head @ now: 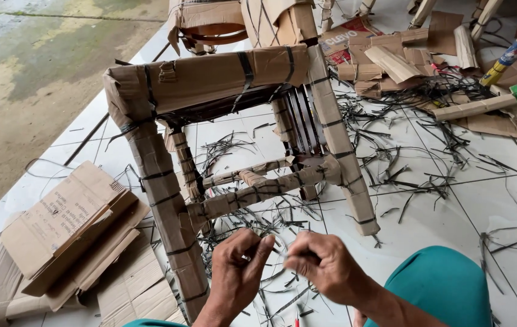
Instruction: Tying plastic strips around a cardboard-covered chair frame to secure the packaging.
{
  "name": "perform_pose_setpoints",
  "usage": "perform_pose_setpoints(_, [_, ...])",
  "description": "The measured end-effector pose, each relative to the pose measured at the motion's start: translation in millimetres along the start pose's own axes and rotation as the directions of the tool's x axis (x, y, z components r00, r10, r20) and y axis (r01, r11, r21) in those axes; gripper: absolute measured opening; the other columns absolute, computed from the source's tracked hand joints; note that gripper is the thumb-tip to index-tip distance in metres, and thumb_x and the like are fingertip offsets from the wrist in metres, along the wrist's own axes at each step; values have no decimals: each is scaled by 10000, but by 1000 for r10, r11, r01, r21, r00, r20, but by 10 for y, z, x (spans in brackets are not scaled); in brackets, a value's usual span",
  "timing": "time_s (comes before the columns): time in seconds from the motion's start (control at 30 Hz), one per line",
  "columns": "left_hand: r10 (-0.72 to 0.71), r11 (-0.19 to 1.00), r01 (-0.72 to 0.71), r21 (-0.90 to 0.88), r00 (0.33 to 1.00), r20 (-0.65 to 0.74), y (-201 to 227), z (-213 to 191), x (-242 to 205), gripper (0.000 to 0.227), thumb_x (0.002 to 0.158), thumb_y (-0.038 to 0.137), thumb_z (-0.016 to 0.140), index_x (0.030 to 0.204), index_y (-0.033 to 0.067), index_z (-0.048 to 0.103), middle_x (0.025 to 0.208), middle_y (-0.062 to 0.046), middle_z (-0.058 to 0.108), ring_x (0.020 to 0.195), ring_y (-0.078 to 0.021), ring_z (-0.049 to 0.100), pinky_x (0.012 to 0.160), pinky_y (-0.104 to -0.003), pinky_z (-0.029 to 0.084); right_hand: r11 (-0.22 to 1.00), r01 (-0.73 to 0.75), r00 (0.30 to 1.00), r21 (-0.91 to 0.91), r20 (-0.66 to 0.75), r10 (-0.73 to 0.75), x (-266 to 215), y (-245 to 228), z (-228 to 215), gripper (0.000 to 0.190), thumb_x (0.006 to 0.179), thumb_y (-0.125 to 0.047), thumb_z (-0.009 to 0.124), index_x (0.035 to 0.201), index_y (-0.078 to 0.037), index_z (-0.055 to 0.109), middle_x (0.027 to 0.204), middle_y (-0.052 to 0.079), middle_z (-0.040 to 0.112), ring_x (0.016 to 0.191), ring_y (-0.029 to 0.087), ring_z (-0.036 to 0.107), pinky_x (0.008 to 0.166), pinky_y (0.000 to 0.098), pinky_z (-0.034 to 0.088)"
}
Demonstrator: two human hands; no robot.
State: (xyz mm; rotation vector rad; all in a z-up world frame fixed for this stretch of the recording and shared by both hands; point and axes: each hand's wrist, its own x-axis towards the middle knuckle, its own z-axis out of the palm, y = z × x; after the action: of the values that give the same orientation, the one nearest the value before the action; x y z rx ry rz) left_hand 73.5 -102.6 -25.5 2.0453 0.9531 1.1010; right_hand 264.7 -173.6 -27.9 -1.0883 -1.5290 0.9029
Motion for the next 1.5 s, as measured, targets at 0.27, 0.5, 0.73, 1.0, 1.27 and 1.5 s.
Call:
perform_pose_setpoints(0.27, [42,999,-42,9,999,24,54,-2,20,486,1070,315,511,635,154,368,551,31,394,482,-108,364,449,-303,279,956,-209,970,-204,-167,176,125,63,-60,204,992,-280,634,882,-115,685,671,-16,583,583,125,463,527,294,402])
perform_pose_setpoints(0.5, [-4,1000,0,28,991,136,102,-50,0,441,1097,343,462,726,116,388,635,-17,433,563,-156,363,498,-368,306,926,-342,933,-159,-178,314,105,198,-147,237,981,-287,673,831,-105,699,627,-34,462,572,107,382,525,283,356])
perform_pose_setpoints(0.73, [-62,997,54,55,986,155,59,-68,14,262,1031,154,619,790,89,537,682,-29,590,581,-160,490,513,-346,399,926,-375,915,-31,-170,365,162,153,-155,182,933,-205,715,845,-46,728,769,30,675,759,155,617,720,285,528])
perform_pose_setpoints(1.0, [-209,977,213,-24,972,110,137,-155,59,91,933,151,710,869,110,660,766,-20,739,653,-156,630,585,-331,496,890,-452,868,64,-198,455,218,123,-122,151,891,-157,766,864,-9,752,788,60,689,760,173,619,723,284,513])
perform_pose_setpoints(1.27, [40,950,-45,309,999,23,-18,-272,63,437,1098,293,499,693,150,422,574,13,392,471,-163,331,510,-349,384,944,-315,945,-93,-122,303,324,119,34,339,985,-328,607,828,-56,734,736,19,668,734,150,608,698,293,498])
perform_pose_setpoints(1.5, [86,732,302,611,848,-523,-163,-876,698,557,925,456,664,1285,57,521,1228,-157,616,1098,-302,584,907,-464,436,947,-296,925,124,-210,317,556,63,185,290,1012,-280,621,856,-47,694,528,-43,307,458,92,246,397,273,180])
